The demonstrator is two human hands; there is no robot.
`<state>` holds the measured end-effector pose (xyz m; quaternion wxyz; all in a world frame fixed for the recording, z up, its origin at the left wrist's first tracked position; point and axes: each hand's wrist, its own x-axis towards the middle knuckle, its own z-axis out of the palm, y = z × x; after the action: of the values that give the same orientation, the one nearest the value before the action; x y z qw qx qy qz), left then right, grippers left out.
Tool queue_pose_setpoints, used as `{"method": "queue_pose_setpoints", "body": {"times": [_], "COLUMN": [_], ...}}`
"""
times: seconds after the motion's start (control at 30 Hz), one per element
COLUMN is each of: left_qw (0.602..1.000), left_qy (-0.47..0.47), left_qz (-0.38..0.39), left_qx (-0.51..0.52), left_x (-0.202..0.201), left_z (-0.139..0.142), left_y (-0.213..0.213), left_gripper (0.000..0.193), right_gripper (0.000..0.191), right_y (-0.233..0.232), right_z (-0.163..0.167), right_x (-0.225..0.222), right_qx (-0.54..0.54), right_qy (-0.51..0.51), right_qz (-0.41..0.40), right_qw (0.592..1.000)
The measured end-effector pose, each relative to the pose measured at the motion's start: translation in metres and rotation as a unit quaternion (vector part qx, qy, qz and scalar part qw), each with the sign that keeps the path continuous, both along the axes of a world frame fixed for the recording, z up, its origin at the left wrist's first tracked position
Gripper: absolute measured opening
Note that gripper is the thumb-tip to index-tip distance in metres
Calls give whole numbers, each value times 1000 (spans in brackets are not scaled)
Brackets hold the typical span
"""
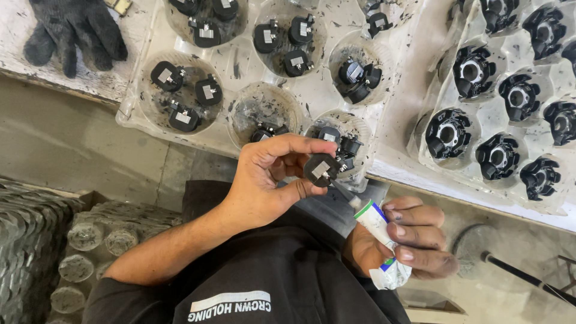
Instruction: The person picks small black plastic rotor components one at a time from a molded tray and squeezes adhesive from a tube onto each part, then places the treated part back into the tray and reaches for the next one. The person occasionally wipes the tube nozzle with a cloth between applications.
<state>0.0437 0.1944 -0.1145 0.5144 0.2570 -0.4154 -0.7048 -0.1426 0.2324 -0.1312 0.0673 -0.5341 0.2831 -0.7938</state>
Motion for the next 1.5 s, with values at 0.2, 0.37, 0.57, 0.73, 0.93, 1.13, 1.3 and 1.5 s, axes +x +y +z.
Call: {"method": "queue_pose_setpoints", "body": {"times": [0.2, 0.37, 0.57, 0.73, 0.93, 1.13, 1.3, 1.5], "left_qw": [1000, 998, 997, 998, 997, 987, 975, 957], "left_qy": [8, 28, 38, 38, 49, 120, 163, 222], "left_qz": [-16, -34, -39, -35, -31, -39, -50, -61], "left_qx": [16, 49, 58, 47, 57, 99, 146, 178], "left_x": [-1, -4, -5, -5, -7, -12, -15, -13], "left_z": [2, 1, 1, -1, -5, -11, -16, -29], "left_y": [3, 6, 5, 5, 6, 9, 17, 16], "left_gripper": [44, 46, 46, 48, 49, 52, 48, 47], "right_gripper": [32, 31, 29, 29, 33, 33, 26, 23], "right_y": [-2, -1, 1, 0, -1, -4, -10, -4], "right_z": [0, 3, 4, 3, 6, 10, 4, -4], "right_x": [-12, -8, -5, -10, -11, -8, -11, -28], "right_qx": [-61, -65, -63, -65, -93, -69, -22, 152], "right_qy": [86, 86, 86, 102, 123, 156, 28, -184], "right_qz": [5, -36, -80, -101, -111, -116, -123, 117], "right_qw": [994, 994, 991, 988, 982, 979, 992, 964]}}
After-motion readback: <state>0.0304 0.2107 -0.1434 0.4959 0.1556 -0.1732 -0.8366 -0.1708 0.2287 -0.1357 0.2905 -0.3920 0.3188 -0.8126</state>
